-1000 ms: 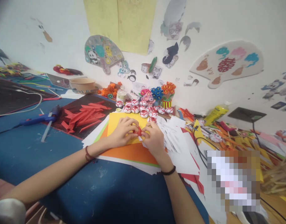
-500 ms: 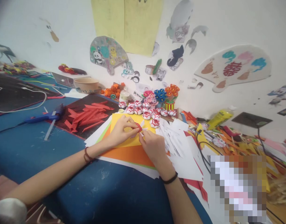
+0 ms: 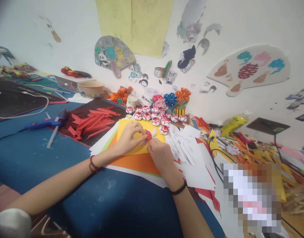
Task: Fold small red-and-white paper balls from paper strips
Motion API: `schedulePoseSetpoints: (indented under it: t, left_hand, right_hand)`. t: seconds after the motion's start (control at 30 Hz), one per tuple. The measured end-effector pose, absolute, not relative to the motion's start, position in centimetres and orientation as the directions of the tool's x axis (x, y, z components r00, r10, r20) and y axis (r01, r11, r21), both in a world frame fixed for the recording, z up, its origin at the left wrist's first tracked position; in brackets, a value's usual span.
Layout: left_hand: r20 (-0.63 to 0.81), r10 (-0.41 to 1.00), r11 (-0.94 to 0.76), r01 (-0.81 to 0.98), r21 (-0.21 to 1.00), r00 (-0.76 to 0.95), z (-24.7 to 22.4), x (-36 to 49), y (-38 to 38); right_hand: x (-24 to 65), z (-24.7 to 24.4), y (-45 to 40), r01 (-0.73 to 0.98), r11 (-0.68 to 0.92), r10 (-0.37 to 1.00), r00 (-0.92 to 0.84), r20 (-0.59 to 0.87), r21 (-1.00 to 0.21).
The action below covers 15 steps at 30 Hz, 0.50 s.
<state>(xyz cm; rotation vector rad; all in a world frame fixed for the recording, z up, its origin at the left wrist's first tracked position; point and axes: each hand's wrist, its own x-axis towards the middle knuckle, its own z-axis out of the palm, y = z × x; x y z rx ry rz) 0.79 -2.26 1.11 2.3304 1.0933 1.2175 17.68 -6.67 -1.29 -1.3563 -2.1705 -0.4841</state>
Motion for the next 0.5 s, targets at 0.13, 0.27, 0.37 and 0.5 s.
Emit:
schedulePoseSetpoints:
  t: [0.13,0.27,0.37,0.5]
  left_hand:
    - [0.519,0.795,-0.606,0.460,0.649,0.315,1.17,0.70,-1.83]
    - [0.482,0.827,-0.562,0.448,0.696,0.288,1.20,0.77,-1.52]
    - [0.469,0.837,-0.548,0.434,0.715,0.283,1.10,0.85,-1.36]
    - [0.473,0.836,-0.549,0.429,0.717,0.278,1.05,0.86,-1.35]
  right_hand:
    - [17.55,-1.32,-6.63,0.905,0.415,0.745,-0.283,0.604,-0.088]
    - [17.38,-1.43,-6.61,0.909,0.380,0.766,-0.208,0.609,-0.168]
    - [17.21,-1.61,-6.63,0.910,0.360,0.780,-0.173,0.601,-0.206]
    - [16.94,-1.32,-6.80,0.911,0.327,0.811,-0.133,0.570,-0.252]
